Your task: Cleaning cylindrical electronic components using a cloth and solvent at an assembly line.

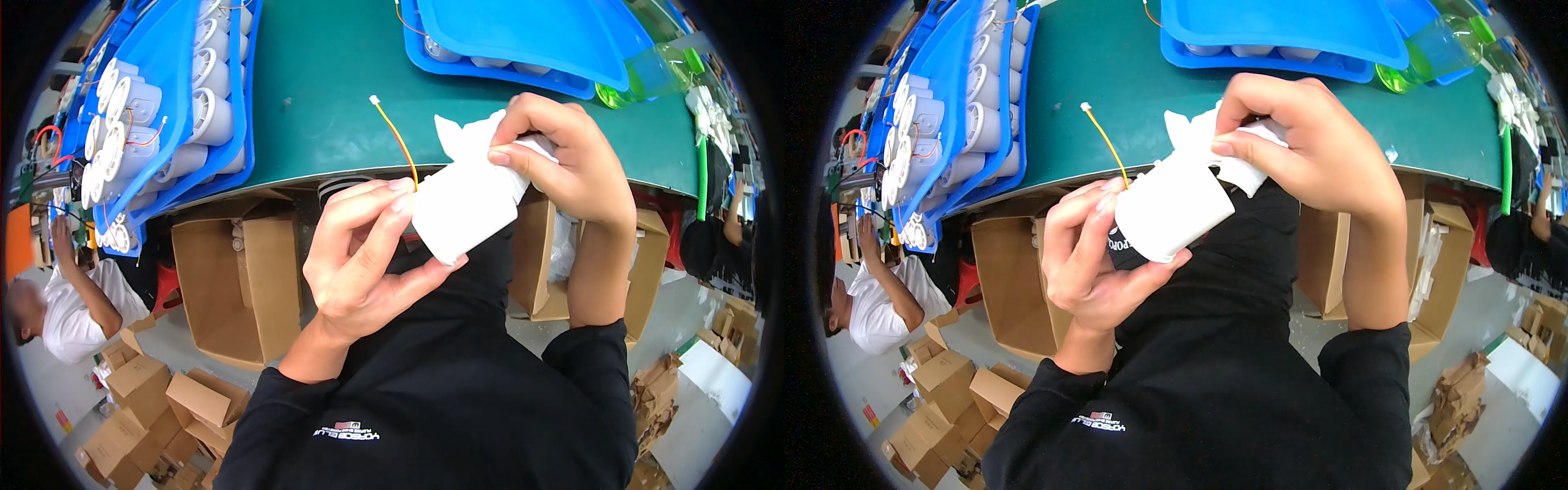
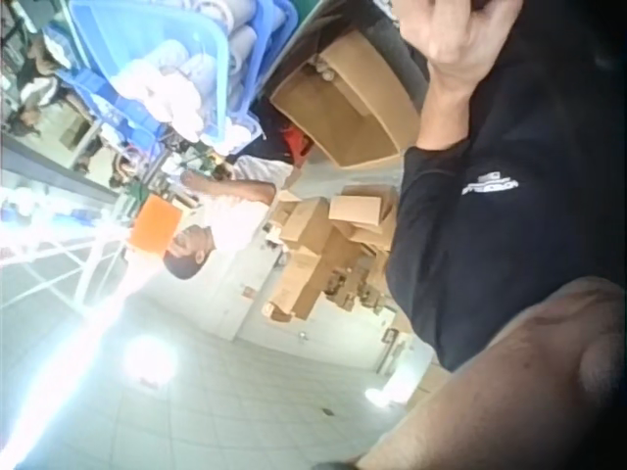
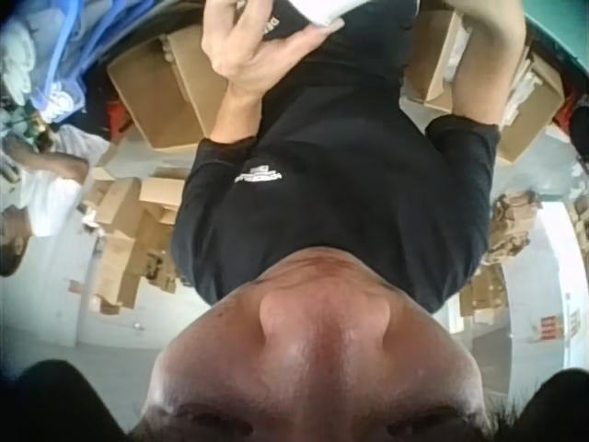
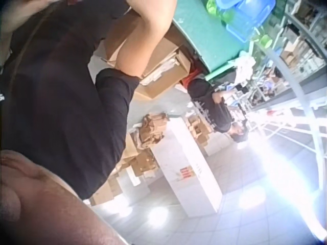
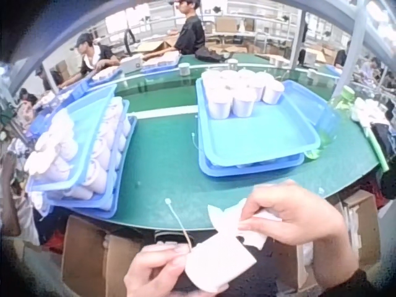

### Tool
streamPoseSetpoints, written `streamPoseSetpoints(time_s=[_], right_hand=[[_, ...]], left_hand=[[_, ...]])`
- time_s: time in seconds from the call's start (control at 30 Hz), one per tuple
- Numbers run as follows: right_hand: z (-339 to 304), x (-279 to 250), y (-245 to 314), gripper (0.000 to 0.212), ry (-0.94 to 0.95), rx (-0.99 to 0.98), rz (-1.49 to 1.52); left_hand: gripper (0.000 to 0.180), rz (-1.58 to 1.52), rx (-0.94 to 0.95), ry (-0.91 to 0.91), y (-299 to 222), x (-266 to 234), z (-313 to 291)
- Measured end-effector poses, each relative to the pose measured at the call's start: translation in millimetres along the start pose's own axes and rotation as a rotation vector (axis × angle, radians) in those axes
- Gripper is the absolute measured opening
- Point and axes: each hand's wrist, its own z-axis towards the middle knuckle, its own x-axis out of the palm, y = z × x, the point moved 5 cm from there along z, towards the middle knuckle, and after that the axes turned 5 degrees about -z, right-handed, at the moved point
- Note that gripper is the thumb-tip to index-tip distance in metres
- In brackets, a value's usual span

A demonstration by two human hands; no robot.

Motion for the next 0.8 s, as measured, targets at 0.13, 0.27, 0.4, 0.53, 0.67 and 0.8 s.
streamPoseSetpoints(time_s=[0.13,0.27,0.4,0.53,0.67,0.8], right_hand=[[-14,1,-9,0.012,-0.079,0.061,0.035],[-24,1,-11,0.012,-0.133,0.106,0.089],[-29,3,-16,0.011,-0.158,0.129,0.12],[-31,3,-16,0.011,-0.188,0.115,0.115],[-35,-3,-9,0.01,-0.322,0.093,0.081],[-39,-7,-3,0.009,-0.395,0.054,0.06]], left_hand=[[0.065,0.059,0.027,-0.005,-3,0,2],[0.065,0.095,0.073,-0.017,-4,-1,2],[0.065,0.126,0.123,-0.018,1,0,0],[0.064,0.129,0.089,-0.025,-2,0,4],[0.064,0.11,0.065,-0.062,2,-1,3],[0.064,0.098,0.055,-0.087,5,0,4]])
